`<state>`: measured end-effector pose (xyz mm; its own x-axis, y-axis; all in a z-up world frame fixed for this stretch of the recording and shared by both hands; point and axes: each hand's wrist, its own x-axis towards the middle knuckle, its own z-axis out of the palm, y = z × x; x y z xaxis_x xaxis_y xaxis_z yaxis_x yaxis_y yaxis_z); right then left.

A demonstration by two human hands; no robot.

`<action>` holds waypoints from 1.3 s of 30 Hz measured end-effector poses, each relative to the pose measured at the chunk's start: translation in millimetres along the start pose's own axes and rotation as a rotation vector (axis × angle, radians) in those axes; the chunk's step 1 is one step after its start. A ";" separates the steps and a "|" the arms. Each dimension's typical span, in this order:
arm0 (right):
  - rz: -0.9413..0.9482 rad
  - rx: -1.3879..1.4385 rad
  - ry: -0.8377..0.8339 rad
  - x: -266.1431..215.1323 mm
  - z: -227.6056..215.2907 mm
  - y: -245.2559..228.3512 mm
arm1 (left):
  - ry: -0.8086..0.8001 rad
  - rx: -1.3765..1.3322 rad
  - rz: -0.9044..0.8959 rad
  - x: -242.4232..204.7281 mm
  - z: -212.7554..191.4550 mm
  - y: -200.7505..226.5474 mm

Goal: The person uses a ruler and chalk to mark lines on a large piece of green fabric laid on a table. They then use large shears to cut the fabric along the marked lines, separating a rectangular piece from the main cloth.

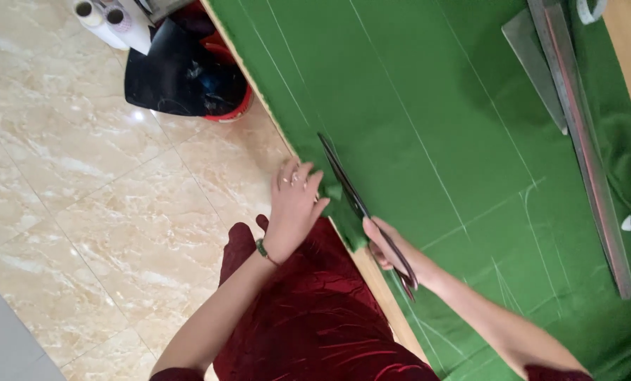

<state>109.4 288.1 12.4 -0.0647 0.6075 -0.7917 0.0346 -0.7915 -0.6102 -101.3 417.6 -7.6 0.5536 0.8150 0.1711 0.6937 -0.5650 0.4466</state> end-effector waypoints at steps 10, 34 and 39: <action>0.083 0.094 0.034 5.7 18.2 -41.4 | -0.213 0.046 0.211 6.5 6.9 -34.0; 0.066 0.048 0.067 36.8 32.7 -113.3 | -0.449 -0.055 0.422 62.4 -25.6 -46.7; 0.041 0.061 0.071 44.5 34.4 -118.3 | -0.507 -0.072 0.440 62.3 -22.5 -51.2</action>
<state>68.2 406.5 50.4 0.0068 0.5760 -0.8174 -0.0254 -0.8171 -0.5760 -112.7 500.2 -0.1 0.9375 0.3398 -0.0754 0.3316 -0.8060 0.4903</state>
